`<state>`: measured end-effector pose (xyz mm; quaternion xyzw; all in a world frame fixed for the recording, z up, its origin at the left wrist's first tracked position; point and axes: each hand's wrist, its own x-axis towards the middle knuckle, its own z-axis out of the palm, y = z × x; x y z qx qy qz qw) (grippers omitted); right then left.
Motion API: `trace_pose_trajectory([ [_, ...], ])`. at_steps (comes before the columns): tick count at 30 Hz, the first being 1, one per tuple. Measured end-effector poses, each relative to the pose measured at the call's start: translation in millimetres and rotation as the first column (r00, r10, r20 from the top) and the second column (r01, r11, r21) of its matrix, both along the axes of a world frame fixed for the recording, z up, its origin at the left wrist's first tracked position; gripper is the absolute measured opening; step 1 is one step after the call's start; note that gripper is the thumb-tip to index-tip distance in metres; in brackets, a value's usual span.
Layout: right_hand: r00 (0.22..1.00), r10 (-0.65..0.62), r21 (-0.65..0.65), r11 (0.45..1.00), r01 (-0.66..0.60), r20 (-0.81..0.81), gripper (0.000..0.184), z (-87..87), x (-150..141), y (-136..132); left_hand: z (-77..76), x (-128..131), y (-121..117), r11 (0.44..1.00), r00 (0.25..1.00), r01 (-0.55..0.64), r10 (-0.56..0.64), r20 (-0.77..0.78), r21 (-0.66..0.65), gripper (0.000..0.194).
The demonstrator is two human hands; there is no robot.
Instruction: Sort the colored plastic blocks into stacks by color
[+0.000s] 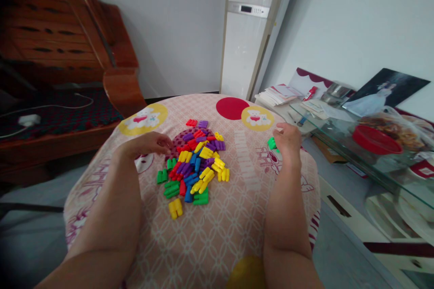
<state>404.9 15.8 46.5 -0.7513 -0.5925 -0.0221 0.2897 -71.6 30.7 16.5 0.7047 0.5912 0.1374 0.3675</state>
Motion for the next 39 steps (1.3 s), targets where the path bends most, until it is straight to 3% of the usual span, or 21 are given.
trace_pose_trajectory([
  [4,0.990,0.074,0.037,0.997,-0.070,-0.117,0.039,6.2,-30,-1,-5.5,16,1,0.978,0.983,0.177,-0.169,0.077,-0.108,0.029],
  [8,0.984,0.111,0.079,0.992,-0.101,-0.137,0.039,7.3,-43,-2,-11.4,39,5,0.974,0.973,0.225,-0.225,-0.039,-0.010,0.030],
  [12,0.979,0.150,0.116,0.984,-0.135,-0.138,0.036,9.1,-51,-2,-14.9,44,7,0.967,0.967,0.253,-0.253,0.018,0.000,0.033],
  [15,0.968,0.209,0.107,0.975,-0.195,-0.136,0.033,14.6,-66,-5,-16.8,38,10,0.986,0.985,0.166,-0.167,0.048,0.020,0.040],
  [18,0.910,0.396,0.027,0.918,-0.396,-0.126,0.021,23.6,-94,-16,-19.6,30,16,0.988,0.999,-0.034,0.030,0.031,0.149,0.037],
  [19,0.863,0.491,-0.036,0.866,-0.498,-0.120,0.015,26.5,-106,-22,-21.0,28,18,0.976,0.994,-0.105,0.101,0.031,0.193,0.036],
  [21,0.716,0.688,-0.202,0.689,-0.696,-0.119,0.009,30.3,-136,-37,-24.2,25,20,0.938,0.973,-0.228,0.227,0.036,0.261,0.032],
  [22,0.622,0.770,-0.280,0.572,-0.771,-0.141,0.011,30.6,-152,-46,-25.9,24,21,0.919,0.961,-0.271,0.273,0.034,0.288,0.030],
  [24,0.383,0.894,-0.403,0.269,-0.875,-0.234,0.006,26.7,-186,-67,-28.9,21,21,0.891,0.947,-0.310,0.322,0.021,0.331,0.026],
  [26,0.145,0.945,-0.458,-0.007,-0.889,-0.295,0.005,17.1,-218,-86,-31.2,18,21,0.886,0.946,-0.307,0.324,0.010,0.348,0.025],
  [28,-0.014,0.952,-0.490,-0.170,-0.855,-0.306,0.012,4.3,-241,-99,-32.9,17,21,0.893,0.950,-0.293,0.312,-0.003,0.341,0.025],
  [29,-0.050,0.950,-0.491,-0.204,-0.847,-0.308,0.016,-1.9,-248,-101,-33.5,17,21,0.897,0.951,-0.288,0.310,-0.013,0.336,0.026],
  [31,-0.034,0.959,-0.476,-0.171,-0.863,-0.282,0.020,-11.5,-251,-96,-34.8,17,21,0.900,0.949,-0.284,0.313,-0.036,0.332,0.027],
  [36,0.223,0.963,-0.336,0.162,-0.928,-0.152,0.022,-9.7,-217,-61,-37.8,18,23,0.900,0.938,-0.288,0.334,-0.093,0.328,0.031],
  [39,0.347,0.929,-0.297,0.299,-0.907,-0.125,0.023,3.8,-195,-50,-38.6,17,23,0.904,0.941,-0.268,0.320,-0.113,0.332,0.032],
])
